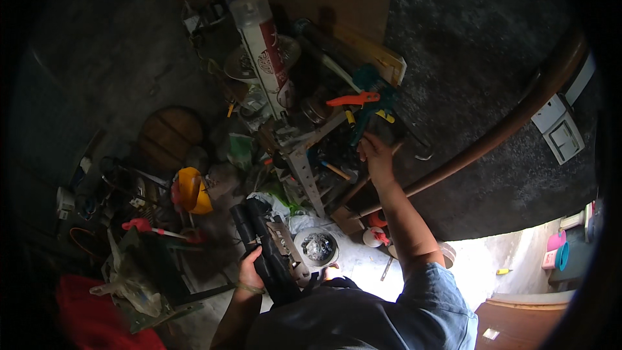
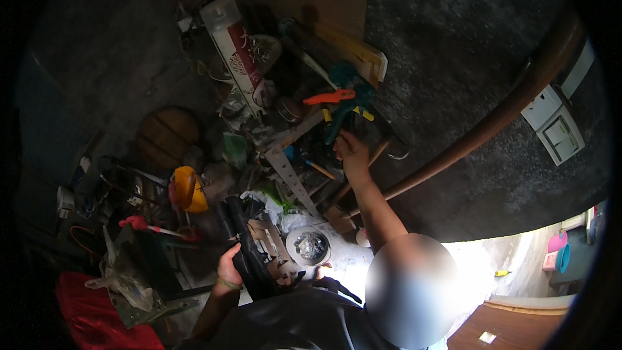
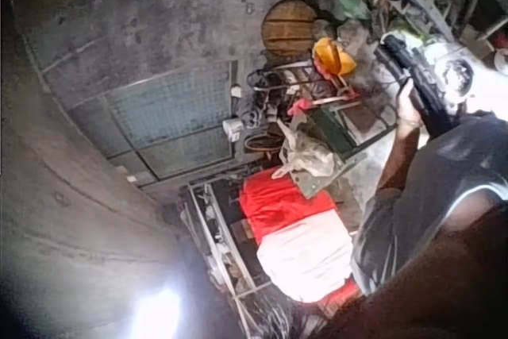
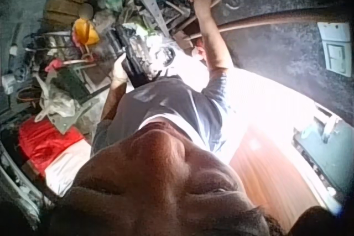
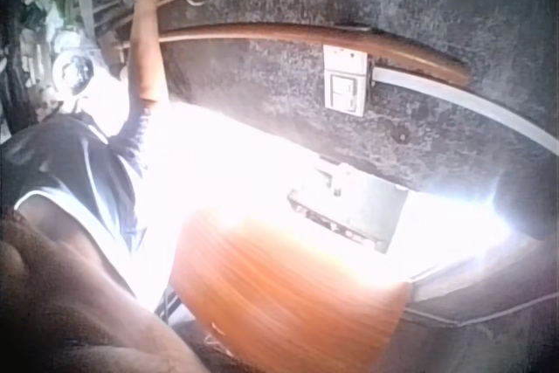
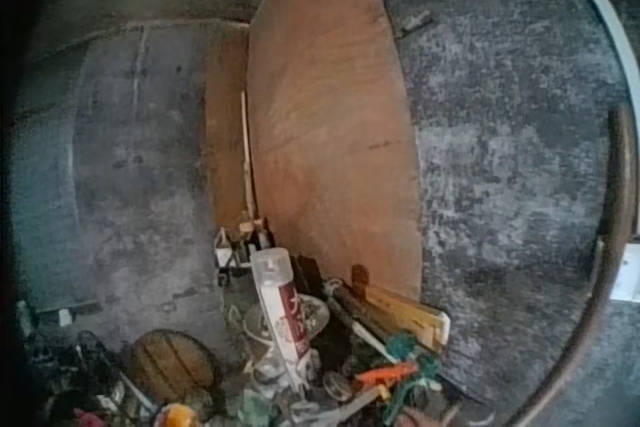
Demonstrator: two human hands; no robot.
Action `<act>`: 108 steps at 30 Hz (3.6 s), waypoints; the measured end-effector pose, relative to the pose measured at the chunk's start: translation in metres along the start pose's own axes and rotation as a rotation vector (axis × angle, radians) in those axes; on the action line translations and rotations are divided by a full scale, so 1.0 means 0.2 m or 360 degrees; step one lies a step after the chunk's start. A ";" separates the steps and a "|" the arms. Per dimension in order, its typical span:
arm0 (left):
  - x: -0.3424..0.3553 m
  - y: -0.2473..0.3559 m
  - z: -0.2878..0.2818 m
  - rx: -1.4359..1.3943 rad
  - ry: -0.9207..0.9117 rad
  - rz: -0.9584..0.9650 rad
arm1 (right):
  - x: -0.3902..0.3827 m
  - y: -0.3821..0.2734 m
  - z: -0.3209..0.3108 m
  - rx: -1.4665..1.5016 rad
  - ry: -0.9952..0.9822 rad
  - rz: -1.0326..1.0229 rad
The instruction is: The person works on a wooden stool in a cluttered workshop. They wipe the stool with a cloth, then use a yellow utility knife to scrape or trim material from the black seat. The person also handles a plastic bag and a hammer on a nearby workbench.
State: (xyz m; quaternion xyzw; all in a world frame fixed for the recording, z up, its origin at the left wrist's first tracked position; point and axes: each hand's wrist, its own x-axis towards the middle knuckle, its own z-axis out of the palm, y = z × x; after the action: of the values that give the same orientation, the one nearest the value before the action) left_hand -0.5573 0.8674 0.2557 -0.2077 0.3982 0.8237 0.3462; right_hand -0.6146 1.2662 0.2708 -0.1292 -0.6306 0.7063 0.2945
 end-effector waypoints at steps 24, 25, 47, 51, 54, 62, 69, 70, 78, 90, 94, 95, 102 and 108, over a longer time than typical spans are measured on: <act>0.01 0.04 0.08 -0.0081 0.0021 -0.0061 | -1.10 -0.14 0.09 0.0983 -0.0471 0.1073; 0.02 0.04 0.04 -0.0036 -0.0122 -0.0075 | -1.13 -0.17 0.13 0.0961 -0.0535 0.1160; -0.11 -0.01 -0.09 0.0163 0.0140 0.0293 | -1.33 -0.03 0.44 -0.1044 -0.1542 -0.0427; -0.12 -0.02 -0.08 0.0069 0.0207 0.0351 | -1.24 -0.15 0.52 -0.1354 -0.1269 -0.1048; -0.12 -0.01 -0.06 0.0109 0.0188 0.0309 | -1.16 -0.21 0.57 -0.1671 -0.1432 -0.1037; -0.13 0.02 -0.07 0.0308 0.0042 0.0381 | -1.08 -0.23 0.66 -0.1782 -0.1754 -0.0532; -0.12 0.10 -0.07 0.0345 -0.0104 0.0393 | -1.13 0.01 0.66 -0.0966 -0.1109 -0.0293; -0.12 0.12 -0.07 0.0328 -0.0057 0.0359 | -1.14 0.02 0.64 -0.0838 -0.1064 -0.0171; -0.09 0.29 -0.21 0.0195 -0.0188 0.0127 | -1.04 0.23 0.55 -0.0920 -0.1085 -0.0034; -0.19 0.36 -0.02 0.0405 -0.0292 0.0426 | -0.98 0.19 0.72 -0.0900 -0.0942 -0.0391; -0.21 0.37 0.01 0.0427 -0.0444 0.0437 | -1.00 0.17 0.77 -0.0866 -0.0842 -0.0386; -0.21 0.37 0.01 0.0483 -0.0366 0.0457 | -1.00 0.18 0.77 -0.0832 -0.0845 -0.0419; -0.22 0.35 0.00 0.0616 -0.0195 0.0441 | -1.00 0.16 0.81 -0.0770 -0.0822 -0.0537; -0.23 0.35 0.01 0.0583 -0.0244 0.0446 | -1.00 0.17 0.79 -0.0837 -0.0783 -0.0461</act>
State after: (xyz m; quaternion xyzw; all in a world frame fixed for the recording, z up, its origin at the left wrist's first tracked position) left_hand -0.5787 0.8190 0.3215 -0.0211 0.5384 0.7911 0.2896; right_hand -0.5532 1.0206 0.2265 0.0634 -0.8537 0.4814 0.1881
